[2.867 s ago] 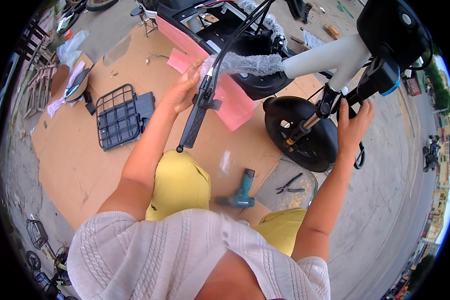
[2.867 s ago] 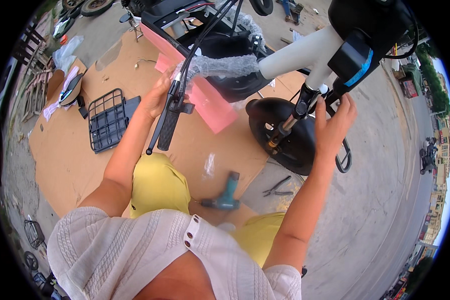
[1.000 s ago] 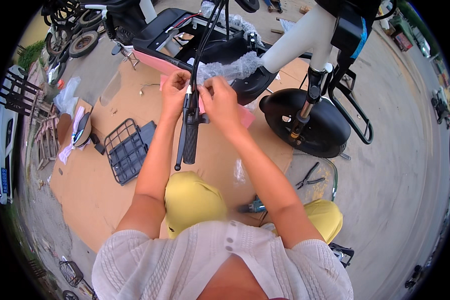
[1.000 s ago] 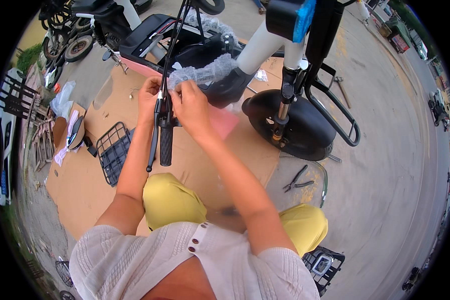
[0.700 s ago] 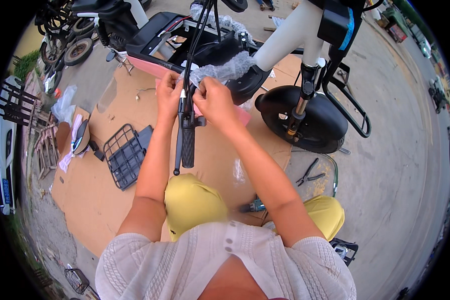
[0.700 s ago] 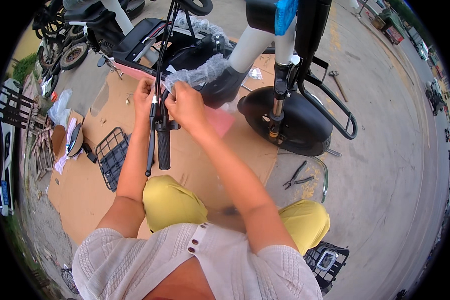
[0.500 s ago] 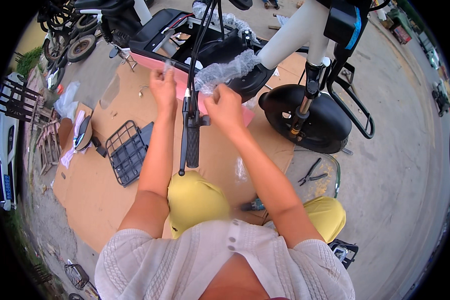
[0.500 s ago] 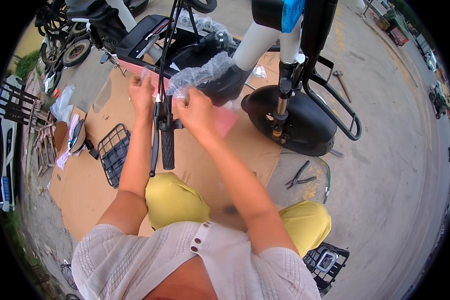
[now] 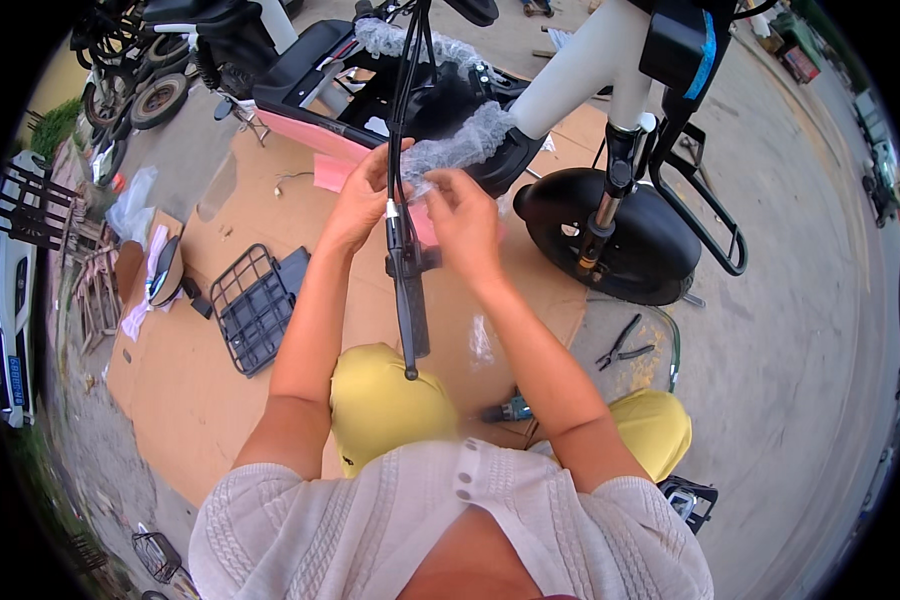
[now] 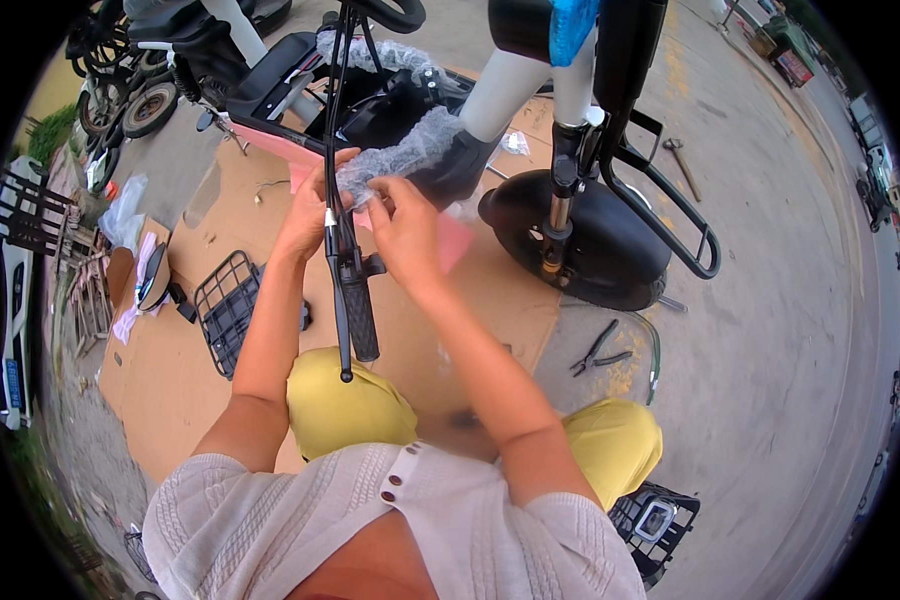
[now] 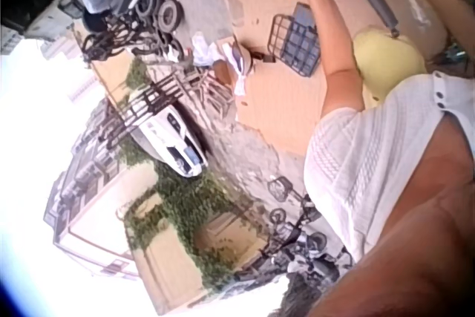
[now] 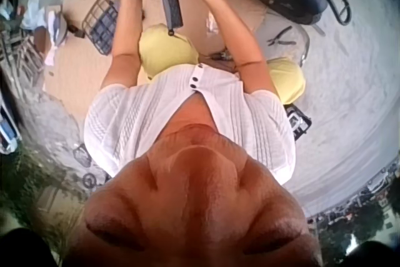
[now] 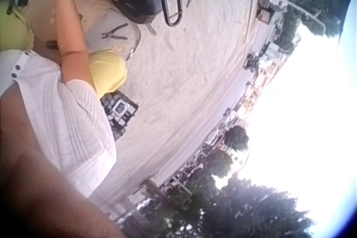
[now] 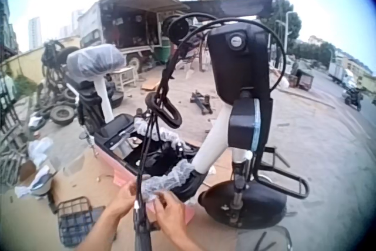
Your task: The person assembles an electric scooter by attaching a black plastic housing to the handlebar stem and connecting wires. They then install a digital display unit into a front basket, connect its wiring, and remove protective plastic film from the handlebars.
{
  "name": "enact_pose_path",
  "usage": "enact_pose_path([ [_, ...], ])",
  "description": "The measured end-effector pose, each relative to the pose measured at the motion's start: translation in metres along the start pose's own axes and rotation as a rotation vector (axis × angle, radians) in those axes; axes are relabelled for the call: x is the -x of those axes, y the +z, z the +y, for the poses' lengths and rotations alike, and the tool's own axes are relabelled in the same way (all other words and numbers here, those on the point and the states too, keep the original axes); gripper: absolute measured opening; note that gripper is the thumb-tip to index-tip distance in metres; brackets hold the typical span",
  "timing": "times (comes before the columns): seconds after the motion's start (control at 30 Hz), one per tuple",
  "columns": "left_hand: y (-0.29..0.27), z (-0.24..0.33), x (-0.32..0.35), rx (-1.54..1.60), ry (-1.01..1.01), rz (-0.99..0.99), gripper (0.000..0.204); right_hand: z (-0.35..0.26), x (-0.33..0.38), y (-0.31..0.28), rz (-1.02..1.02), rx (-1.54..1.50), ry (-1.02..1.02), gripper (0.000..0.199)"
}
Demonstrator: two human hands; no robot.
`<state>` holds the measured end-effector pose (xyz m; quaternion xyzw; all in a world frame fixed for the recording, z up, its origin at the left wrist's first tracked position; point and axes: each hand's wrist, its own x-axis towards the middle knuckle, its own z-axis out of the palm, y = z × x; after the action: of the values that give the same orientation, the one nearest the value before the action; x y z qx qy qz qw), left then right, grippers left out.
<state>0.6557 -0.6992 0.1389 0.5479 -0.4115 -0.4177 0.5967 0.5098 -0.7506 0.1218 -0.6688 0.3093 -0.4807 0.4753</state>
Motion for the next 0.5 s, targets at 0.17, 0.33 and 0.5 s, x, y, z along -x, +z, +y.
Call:
enact_pose_path([
  [0.17, -0.005, -0.010, -0.004, -0.258, 0.286, 0.016, 0.051, -0.006, -0.005, 0.006, 0.026, -0.020, -0.046, 0.008],
  [0.33, -0.008, -0.016, -0.009, -0.303, 0.414, 0.047, 0.026, -0.017, -0.012, 0.015, -0.018, -0.065, -0.093, 0.006],
  [0.5, -0.013, -0.011, -0.013, -0.199, 0.352, -0.025, 0.020, -0.020, -0.013, 0.010, -0.050, -0.065, -0.024, 0.007],
])
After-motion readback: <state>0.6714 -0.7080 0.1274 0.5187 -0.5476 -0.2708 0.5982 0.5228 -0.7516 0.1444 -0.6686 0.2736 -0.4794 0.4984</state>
